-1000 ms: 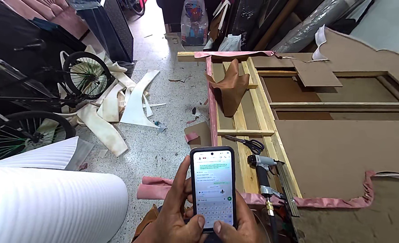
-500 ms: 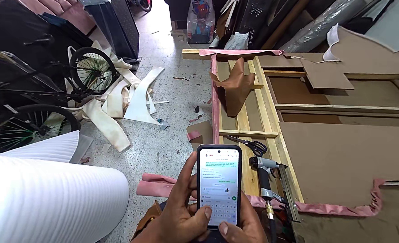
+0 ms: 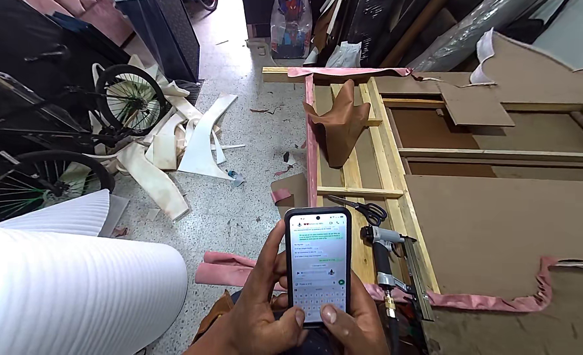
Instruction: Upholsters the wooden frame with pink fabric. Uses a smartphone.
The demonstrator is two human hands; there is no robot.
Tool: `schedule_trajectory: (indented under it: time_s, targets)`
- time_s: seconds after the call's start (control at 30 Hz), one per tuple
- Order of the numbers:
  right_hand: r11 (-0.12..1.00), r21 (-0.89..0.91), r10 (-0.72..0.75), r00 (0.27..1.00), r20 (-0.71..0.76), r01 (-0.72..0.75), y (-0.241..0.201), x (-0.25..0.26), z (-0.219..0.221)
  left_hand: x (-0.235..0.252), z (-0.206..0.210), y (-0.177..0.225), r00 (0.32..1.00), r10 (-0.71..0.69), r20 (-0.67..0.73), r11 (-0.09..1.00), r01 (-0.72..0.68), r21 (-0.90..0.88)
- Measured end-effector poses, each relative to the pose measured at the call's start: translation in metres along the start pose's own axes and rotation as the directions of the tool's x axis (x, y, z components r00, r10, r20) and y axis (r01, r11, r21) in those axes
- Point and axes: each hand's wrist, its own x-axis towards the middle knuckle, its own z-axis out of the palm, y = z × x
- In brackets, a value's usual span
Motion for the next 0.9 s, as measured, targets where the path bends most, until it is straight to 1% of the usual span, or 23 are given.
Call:
schedule_trajectory:
  time_s: [0.1, 0.27, 0.4, 0.5, 0.6, 0.77, 0.9]
  targets:
    - [0.998, -0.057, -0.007, 1.000, 0.005, 0.007, -0.0010, 0.0002, 0.0000, 0.0001, -0.0005, -0.0007, 1.000, 0.000, -0.008, 1.000, 0.000, 0.021]
    - [1.000, 0.006, -0.009, 1.000, -0.014, 0.010, 0.0002, 0.0014, 0.0011, 0.0012, -0.0001, 0.0002, 1.000, 0.008, -0.010, 0.999, -0.008, 0.039]
    - [0.999, 0.012, -0.042, 0.997, -0.070, 0.043, 0.0054, 0.0018, 0.0029, 0.0006, 0.0028, -0.0008, 0.999, 0.024, -0.039, 0.992, -0.019, 0.129]
    - [0.999, 0.006, -0.047, 0.998, -0.031, 0.047, 0.0053, 0.0000, 0.0012, 0.0013, 0.0051, -0.0019, 0.996, 0.024, -0.085, 0.984, -0.009, 0.179]
    - [0.999, 0.007, -0.042, 0.999, -0.007, 0.042, 0.0059, -0.0019, -0.0002, 0.0023, 0.0064, -0.0014, 0.994, 0.017, -0.106, 0.987, 0.000, 0.162]
    - [0.999, -0.013, -0.044, 0.999, -0.017, 0.043, 0.0062, -0.0040, 0.0032, 0.0009, 0.0089, -0.0021, 0.991, 0.024, -0.130, 0.994, -0.011, 0.106]
    - [0.997, -0.046, -0.065, 0.997, -0.028, 0.064, 0.0072, -0.0046, 0.0045, -0.0019, 0.0082, -0.0009, 0.995, 0.035, -0.091, 0.997, -0.029, 0.068]
